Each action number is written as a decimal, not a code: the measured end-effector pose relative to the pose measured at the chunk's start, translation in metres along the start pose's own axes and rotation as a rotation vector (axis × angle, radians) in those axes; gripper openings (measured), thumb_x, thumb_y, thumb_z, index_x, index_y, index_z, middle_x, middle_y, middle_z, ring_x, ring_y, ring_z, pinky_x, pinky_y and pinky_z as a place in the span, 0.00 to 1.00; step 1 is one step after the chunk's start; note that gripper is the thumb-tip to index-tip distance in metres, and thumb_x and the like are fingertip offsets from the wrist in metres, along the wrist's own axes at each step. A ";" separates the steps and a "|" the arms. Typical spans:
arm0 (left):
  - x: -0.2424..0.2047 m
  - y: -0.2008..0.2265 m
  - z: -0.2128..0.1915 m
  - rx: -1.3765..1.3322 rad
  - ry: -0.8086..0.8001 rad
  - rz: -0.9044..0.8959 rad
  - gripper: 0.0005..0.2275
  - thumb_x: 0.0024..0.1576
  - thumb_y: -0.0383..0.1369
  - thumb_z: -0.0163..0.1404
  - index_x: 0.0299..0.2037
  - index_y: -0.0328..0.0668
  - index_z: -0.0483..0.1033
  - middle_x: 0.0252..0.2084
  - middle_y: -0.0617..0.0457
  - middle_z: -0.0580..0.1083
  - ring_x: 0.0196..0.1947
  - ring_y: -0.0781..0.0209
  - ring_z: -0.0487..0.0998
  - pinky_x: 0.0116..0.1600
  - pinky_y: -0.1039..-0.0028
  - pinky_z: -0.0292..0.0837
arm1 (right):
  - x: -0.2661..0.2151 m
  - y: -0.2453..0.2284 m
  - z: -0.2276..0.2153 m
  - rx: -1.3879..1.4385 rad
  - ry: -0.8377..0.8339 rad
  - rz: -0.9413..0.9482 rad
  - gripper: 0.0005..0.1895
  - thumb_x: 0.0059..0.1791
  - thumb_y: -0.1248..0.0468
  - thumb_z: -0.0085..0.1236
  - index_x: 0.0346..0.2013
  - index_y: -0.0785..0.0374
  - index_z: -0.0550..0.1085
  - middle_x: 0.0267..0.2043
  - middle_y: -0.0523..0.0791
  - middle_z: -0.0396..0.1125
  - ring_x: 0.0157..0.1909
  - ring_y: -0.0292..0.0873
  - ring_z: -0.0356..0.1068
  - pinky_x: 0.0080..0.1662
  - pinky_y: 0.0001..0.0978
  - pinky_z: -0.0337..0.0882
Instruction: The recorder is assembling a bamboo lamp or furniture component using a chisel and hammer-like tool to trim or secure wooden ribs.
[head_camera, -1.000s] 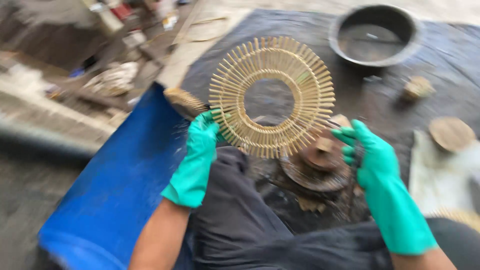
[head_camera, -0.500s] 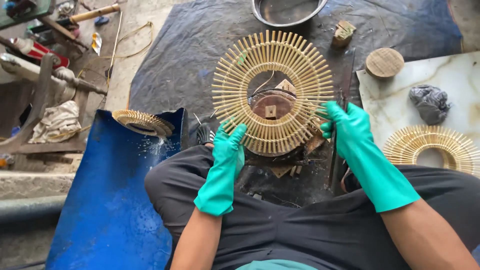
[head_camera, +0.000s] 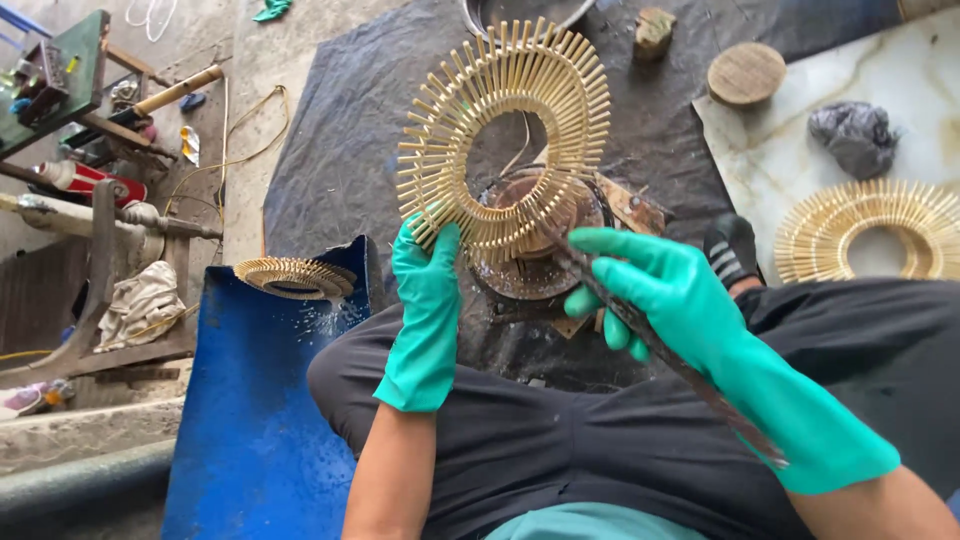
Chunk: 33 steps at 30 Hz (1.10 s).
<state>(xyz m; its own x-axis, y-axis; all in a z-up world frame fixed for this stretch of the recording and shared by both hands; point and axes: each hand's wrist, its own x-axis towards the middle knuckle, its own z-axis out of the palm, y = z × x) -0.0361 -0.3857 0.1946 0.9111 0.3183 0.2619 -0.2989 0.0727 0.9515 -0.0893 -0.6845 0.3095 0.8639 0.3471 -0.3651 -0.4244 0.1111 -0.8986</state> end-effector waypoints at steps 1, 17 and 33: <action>-0.001 0.004 0.003 0.003 -0.007 -0.004 0.13 0.61 0.20 0.54 0.56 0.33 0.75 0.52 0.50 0.79 0.49 0.63 0.80 0.57 0.72 0.77 | 0.001 0.001 0.003 0.007 0.004 0.002 0.26 0.50 0.61 0.50 0.64 0.63 0.70 0.33 0.53 0.77 0.18 0.39 0.69 0.17 0.30 0.65; 0.001 -0.005 0.007 0.083 -0.074 0.019 0.14 0.62 0.21 0.54 0.57 0.33 0.74 0.52 0.50 0.79 0.49 0.65 0.79 0.56 0.75 0.75 | 0.009 -0.007 -0.012 -0.028 -0.083 0.115 0.25 0.48 0.61 0.54 0.60 0.60 0.74 0.26 0.48 0.74 0.13 0.35 0.62 0.15 0.27 0.57; 0.004 0.034 0.021 0.201 -0.173 -0.009 0.14 0.63 0.24 0.53 0.58 0.33 0.74 0.51 0.52 0.79 0.48 0.67 0.79 0.55 0.76 0.76 | 0.021 0.003 -0.002 -0.050 -0.089 0.093 0.25 0.48 0.61 0.55 0.61 0.61 0.74 0.26 0.47 0.75 0.15 0.36 0.64 0.17 0.27 0.59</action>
<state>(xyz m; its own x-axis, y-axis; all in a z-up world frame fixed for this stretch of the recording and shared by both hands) -0.0363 -0.4020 0.2316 0.9535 0.1510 0.2610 -0.2443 -0.1202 0.9622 -0.0719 -0.6791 0.2986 0.7927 0.4356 -0.4265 -0.4858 0.0287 -0.8736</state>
